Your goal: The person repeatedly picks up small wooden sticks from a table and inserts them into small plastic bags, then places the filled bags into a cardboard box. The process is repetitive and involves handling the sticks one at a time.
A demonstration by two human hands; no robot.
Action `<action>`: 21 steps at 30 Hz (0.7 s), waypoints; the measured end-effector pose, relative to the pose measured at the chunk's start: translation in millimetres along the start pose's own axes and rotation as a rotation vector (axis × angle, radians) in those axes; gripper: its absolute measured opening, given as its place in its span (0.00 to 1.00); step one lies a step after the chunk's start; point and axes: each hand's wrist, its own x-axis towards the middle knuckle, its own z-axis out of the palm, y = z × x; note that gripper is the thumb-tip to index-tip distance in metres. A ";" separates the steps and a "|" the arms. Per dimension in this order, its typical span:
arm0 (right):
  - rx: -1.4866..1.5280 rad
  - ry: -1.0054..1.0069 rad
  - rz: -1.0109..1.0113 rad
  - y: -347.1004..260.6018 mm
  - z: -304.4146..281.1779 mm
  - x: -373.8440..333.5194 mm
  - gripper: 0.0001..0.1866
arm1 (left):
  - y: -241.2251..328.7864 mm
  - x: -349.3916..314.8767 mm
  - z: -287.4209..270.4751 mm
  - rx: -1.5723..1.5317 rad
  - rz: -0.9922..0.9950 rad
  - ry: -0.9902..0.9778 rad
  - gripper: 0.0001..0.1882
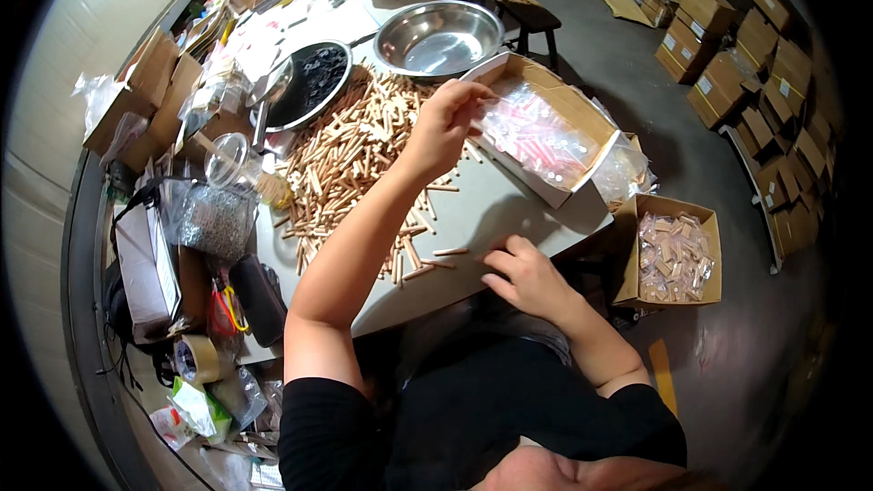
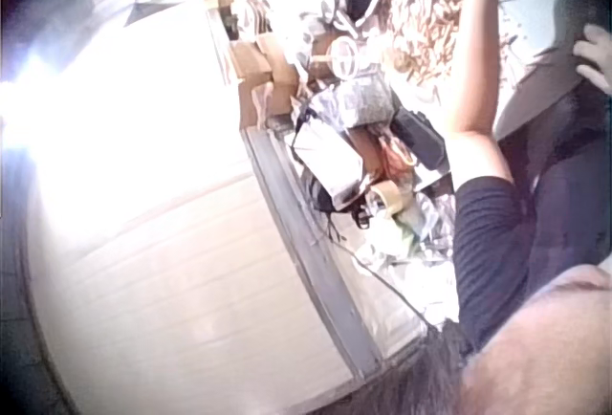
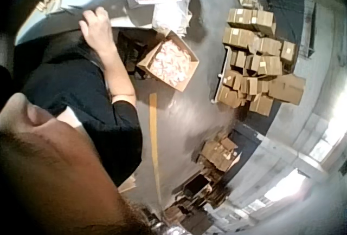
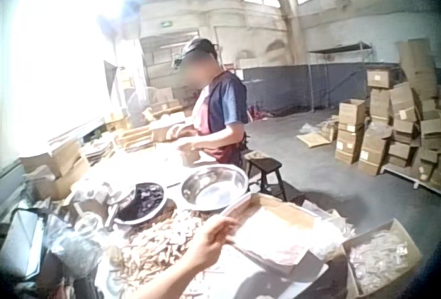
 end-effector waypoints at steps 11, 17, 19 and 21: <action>-0.072 0.152 -0.116 -15.8 52.2 46.3 0.04 | 20.8 -183.3 -78.8 -0.221 -0.260 0.354 0.09; -0.068 -0.037 -0.258 -13.2 43.3 65.5 0.10 | 12.3 -255.0 -76.9 -0.320 -0.369 0.497 0.05; -0.071 -0.113 -0.341 -14.4 42.8 75.2 0.14 | 13.9 -265.1 -69.0 -0.447 -0.330 0.450 0.06; -0.096 -0.178 -0.343 -19.2 46.7 81.7 0.16 | 17.8 -270.6 -57.0 -0.606 -0.350 0.411 0.11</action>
